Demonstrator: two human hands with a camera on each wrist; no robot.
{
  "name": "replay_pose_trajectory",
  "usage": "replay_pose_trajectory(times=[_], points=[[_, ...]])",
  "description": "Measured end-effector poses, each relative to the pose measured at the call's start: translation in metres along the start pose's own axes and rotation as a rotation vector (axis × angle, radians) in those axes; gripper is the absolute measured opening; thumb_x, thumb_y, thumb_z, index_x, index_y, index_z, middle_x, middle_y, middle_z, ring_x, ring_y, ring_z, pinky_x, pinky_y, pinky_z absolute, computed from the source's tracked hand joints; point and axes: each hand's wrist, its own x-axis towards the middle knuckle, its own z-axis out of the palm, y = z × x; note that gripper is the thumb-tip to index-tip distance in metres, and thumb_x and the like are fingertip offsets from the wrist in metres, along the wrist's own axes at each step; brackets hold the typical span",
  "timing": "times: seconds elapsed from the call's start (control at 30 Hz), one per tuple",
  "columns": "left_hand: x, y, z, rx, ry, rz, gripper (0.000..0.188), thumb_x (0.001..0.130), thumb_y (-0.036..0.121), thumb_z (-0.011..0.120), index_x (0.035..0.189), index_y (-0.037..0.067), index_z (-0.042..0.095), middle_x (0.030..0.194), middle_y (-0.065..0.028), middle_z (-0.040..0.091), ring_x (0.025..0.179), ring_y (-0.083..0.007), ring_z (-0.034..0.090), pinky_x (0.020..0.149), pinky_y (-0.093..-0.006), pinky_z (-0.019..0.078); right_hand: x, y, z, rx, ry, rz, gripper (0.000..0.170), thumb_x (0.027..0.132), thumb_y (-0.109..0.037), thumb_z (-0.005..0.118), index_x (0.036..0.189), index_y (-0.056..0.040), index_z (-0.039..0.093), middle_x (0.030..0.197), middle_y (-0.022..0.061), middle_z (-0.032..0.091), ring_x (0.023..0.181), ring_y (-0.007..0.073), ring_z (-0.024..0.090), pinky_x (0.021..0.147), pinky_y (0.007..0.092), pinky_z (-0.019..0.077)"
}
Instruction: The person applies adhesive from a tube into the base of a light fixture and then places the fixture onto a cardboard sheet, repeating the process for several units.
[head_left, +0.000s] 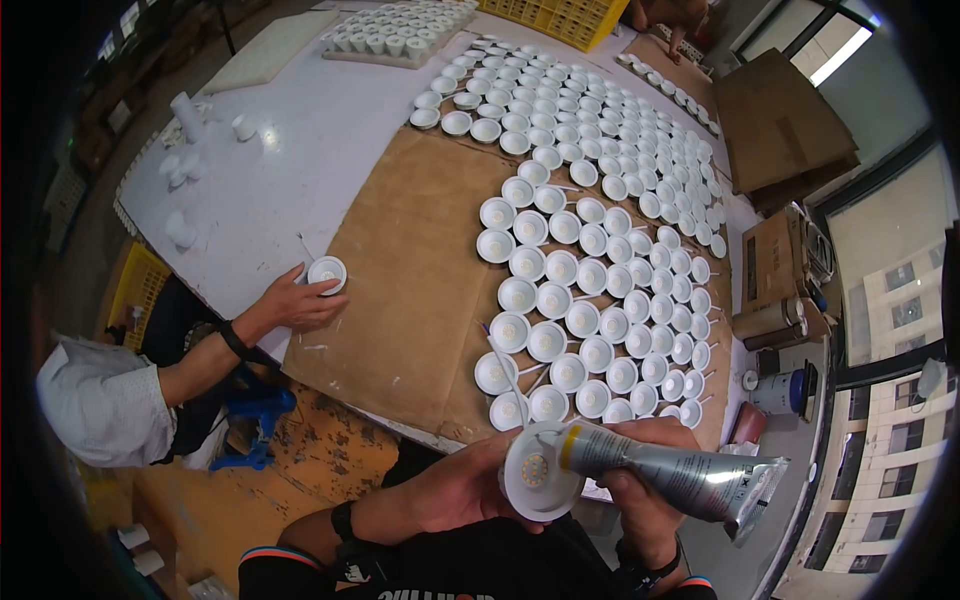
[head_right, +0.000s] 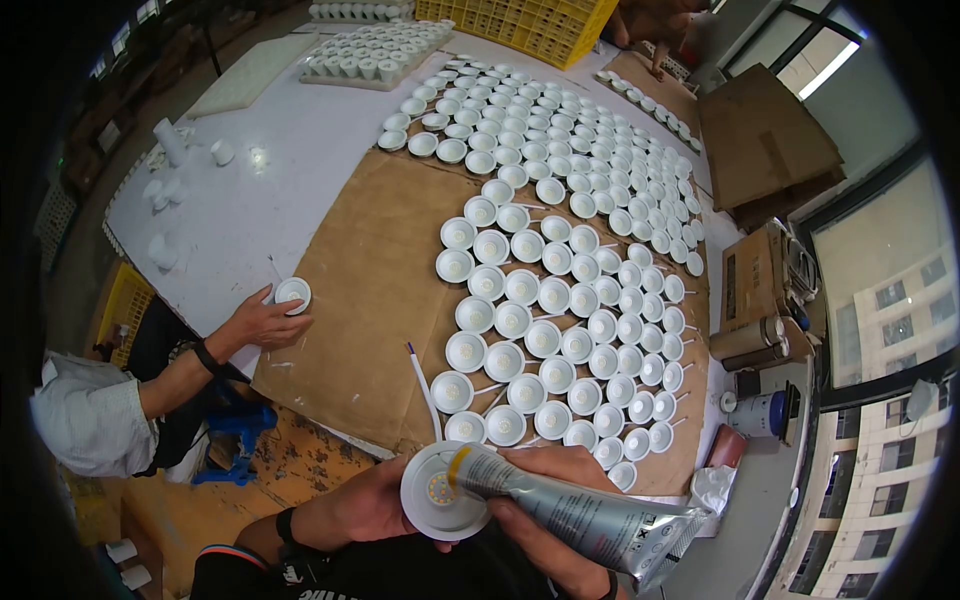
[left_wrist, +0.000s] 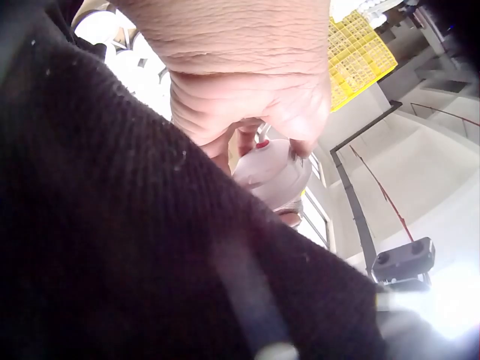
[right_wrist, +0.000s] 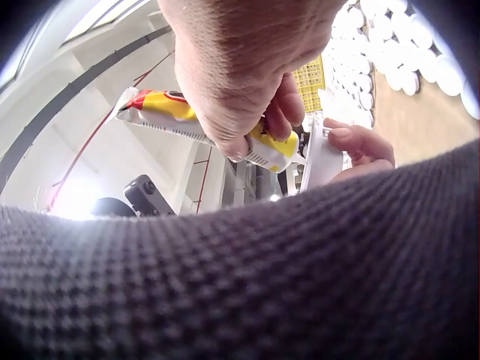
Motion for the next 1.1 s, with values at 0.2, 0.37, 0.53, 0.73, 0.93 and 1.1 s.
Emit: replay_pose_trajectory(times=[0.2, 0.37, 0.53, 0.73, 0.93, 1.1], points=[[0.0, 0.001, 0.001, 0.039, 0.005, 0.01, 0.048, 0.085, 0.037, 0.034, 0.121, 0.006, 0.026, 0.109, -0.0118, 0.045, 0.091, -0.021, 0.052, 0.072, -0.0355, 0.0481, -0.003, 0.005, 0.007, -0.132, 0.078, -0.106, 0.031, 0.065, -0.008, 0.063, 0.092, 0.0012, 0.052, 0.089, 0.012, 0.054, 0.078, 0.0196, 0.051, 0.07, 0.0292, 0.0398], [-0.003, 0.001, 0.001, 0.051, 0.046, 0.021, 0.049, 0.085, 0.037, 0.034, 0.121, 0.005, 0.026, 0.11, -0.0119, 0.044, 0.092, -0.0217, 0.052, 0.072, -0.0358, 0.0476, -0.002, -0.005, 0.009, -0.14, 0.148, 0.069, 0.029, 0.062, -0.015, 0.065, 0.084, -0.001, 0.053, 0.082, 0.0094, 0.055, 0.074, 0.0179, 0.049, 0.068, 0.0292, 0.0388], [-0.005, 0.001, 0.002, 0.034, 0.062, 0.065, 0.049, 0.084, 0.037, 0.035, 0.121, 0.005, 0.026, 0.11, -0.0122, 0.044, 0.091, -0.0223, 0.052, 0.071, -0.0361, 0.0475, -0.004, 0.002, 0.005, -0.271, 0.139, -0.016, 0.03, 0.059, -0.009, 0.065, 0.085, -0.0013, 0.054, 0.078, 0.0076, 0.054, 0.072, 0.0181, 0.051, 0.066, 0.0295, 0.0391], [-0.005, 0.0, 0.002, 0.045, 0.07, 0.079, 0.05, 0.083, 0.037, 0.036, 0.121, 0.006, 0.025, 0.11, -0.0123, 0.043, 0.093, -0.0225, 0.05, 0.072, -0.036, 0.0468, -0.002, -0.004, 0.003, -0.303, 0.148, 0.046, 0.024, 0.058, -0.005, 0.065, 0.081, -0.0011, 0.057, 0.075, 0.007, 0.053, 0.066, 0.0161, 0.051, 0.061, 0.0274, 0.04], [-0.006, 0.001, 0.002, 0.124, 0.152, 0.147, 0.053, 0.083, 0.038, 0.037, 0.123, 0.005, 0.022, 0.113, -0.0117, 0.04, 0.096, -0.0211, 0.048, 0.072, -0.0351, 0.0458, 0.002, -0.019, -0.003, -0.481, -0.021, 0.093, 0.022, 0.057, -0.004, 0.067, 0.077, -0.0011, 0.058, 0.073, 0.007, 0.054, 0.062, 0.0152, 0.053, 0.056, 0.0259, 0.0417], [-0.004, 0.003, 0.001, 0.158, 0.141, 0.209, 0.055, 0.083, 0.037, 0.038, 0.123, 0.005, 0.021, 0.115, -0.0109, 0.039, 0.098, -0.0205, 0.047, 0.074, -0.0356, 0.0443, 0.003, -0.025, -0.01, -0.41, -0.133, 0.189, 0.023, 0.056, -0.003, 0.068, 0.077, -0.0012, 0.058, 0.072, 0.008, 0.056, 0.064, 0.0156, 0.054, 0.058, 0.0259, 0.0425]])
